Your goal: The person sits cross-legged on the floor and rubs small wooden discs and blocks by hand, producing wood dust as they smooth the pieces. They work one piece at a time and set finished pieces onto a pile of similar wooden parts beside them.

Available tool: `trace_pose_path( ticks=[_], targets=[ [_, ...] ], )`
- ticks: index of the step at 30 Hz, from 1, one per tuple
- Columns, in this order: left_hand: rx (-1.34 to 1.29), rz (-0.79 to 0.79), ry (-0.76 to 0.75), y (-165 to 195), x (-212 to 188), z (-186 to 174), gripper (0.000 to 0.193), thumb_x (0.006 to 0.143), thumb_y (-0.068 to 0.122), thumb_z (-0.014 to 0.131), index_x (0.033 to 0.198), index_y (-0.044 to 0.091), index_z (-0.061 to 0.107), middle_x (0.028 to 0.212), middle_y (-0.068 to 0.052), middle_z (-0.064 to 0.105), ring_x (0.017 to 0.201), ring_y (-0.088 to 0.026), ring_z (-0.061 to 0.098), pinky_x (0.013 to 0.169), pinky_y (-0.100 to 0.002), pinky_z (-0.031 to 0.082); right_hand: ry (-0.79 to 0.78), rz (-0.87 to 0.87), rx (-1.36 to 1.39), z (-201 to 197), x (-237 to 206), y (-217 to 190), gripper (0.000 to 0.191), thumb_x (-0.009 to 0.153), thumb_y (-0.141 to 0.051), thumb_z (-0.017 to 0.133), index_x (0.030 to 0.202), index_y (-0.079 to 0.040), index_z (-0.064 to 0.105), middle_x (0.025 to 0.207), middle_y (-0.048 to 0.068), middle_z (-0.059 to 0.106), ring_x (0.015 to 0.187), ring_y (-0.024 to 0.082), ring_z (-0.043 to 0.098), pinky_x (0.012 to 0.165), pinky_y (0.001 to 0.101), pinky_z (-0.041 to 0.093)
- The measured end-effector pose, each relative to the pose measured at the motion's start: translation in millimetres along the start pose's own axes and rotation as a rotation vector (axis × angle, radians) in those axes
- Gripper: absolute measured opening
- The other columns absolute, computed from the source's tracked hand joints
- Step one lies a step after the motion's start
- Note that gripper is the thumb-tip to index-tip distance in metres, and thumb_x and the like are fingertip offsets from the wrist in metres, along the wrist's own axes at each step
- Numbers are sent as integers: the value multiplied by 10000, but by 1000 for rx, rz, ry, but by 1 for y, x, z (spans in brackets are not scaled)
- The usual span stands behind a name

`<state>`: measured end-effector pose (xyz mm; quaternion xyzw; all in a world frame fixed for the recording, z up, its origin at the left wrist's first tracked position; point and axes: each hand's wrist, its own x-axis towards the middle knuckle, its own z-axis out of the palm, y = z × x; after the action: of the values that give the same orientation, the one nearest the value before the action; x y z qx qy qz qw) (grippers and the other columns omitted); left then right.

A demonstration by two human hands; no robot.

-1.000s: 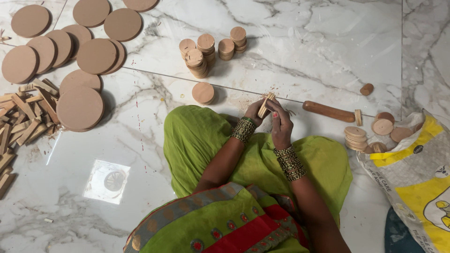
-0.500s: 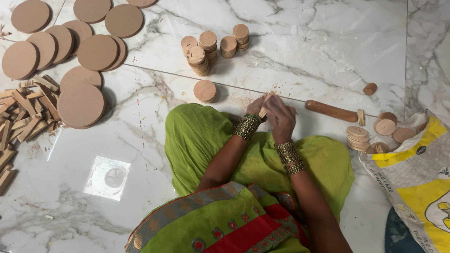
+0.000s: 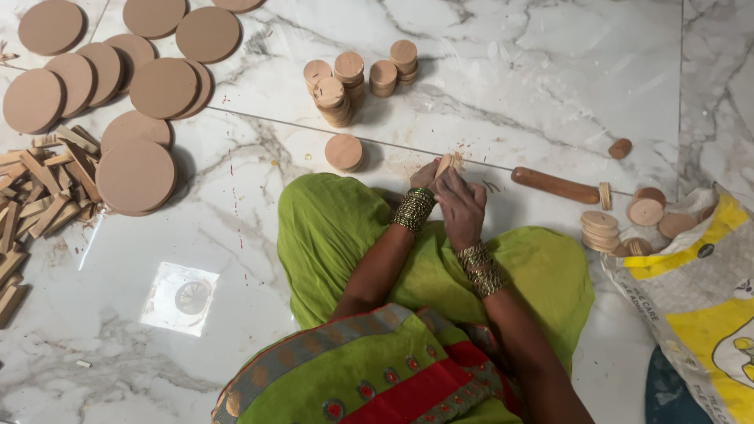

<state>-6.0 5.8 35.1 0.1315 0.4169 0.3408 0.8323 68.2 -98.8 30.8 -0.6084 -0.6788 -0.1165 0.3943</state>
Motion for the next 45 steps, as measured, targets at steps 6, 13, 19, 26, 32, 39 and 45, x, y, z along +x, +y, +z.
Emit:
trace_pose_path(
  ticks=[6,13,19,26,32,39,45],
  targets=[
    [1134,243,-144,5,1,1,483,1040,392,508,1430,108,509,1284,-109,645,1014,-155,656,805,-245,546,39,257,227,12,12,5,159,954,-121,741,1103,-145,790,1382,55,699,1010,195,619,886,295,529],
    [-95,215,40,-7,-5,-1,367,1031,269,609,1197,-40,716,1005,-195,765,759,-232,727,631,-346,609,-21,268,168,7,5,14,360,986,-94,606,1325,-114,726,1401,81,689,1049,175,628,999,359,438],
    [-110,170,99,-7,1,-1,346,1014,243,599,1174,-52,683,997,-186,750,752,-231,741,654,-348,633,68,115,95,5,3,14,203,1068,-214,606,1178,-191,775,1384,72,696,1191,168,661,1016,346,421],
    [-150,207,-56,-10,-1,-1,398,1040,230,600,1174,-140,657,1045,-254,736,830,-278,764,743,-359,664,-6,270,159,5,-2,11,253,1024,-197,637,1234,-136,764,1362,64,711,1064,196,589,978,318,465],
    [-186,154,41,-10,1,0,339,1003,168,642,1215,-96,649,1065,-234,730,822,-261,745,701,-344,639,32,270,252,7,0,14,202,1015,-148,665,1191,-141,764,1373,68,707,1127,152,654,996,310,452],
    [-210,85,127,-12,0,2,382,1018,199,614,1250,-105,632,1079,-255,721,827,-286,750,684,-344,651,-34,296,200,7,1,10,227,981,-142,665,1177,-110,774,1344,130,708,1063,228,622,1001,354,464],
    [-74,40,186,-16,-1,1,403,1009,267,629,1259,-46,671,1044,-229,734,780,-264,711,595,-328,590,-7,480,441,12,9,16,196,998,-170,649,1164,-161,753,1315,76,702,1120,144,676,1019,321,508]
  ],
)
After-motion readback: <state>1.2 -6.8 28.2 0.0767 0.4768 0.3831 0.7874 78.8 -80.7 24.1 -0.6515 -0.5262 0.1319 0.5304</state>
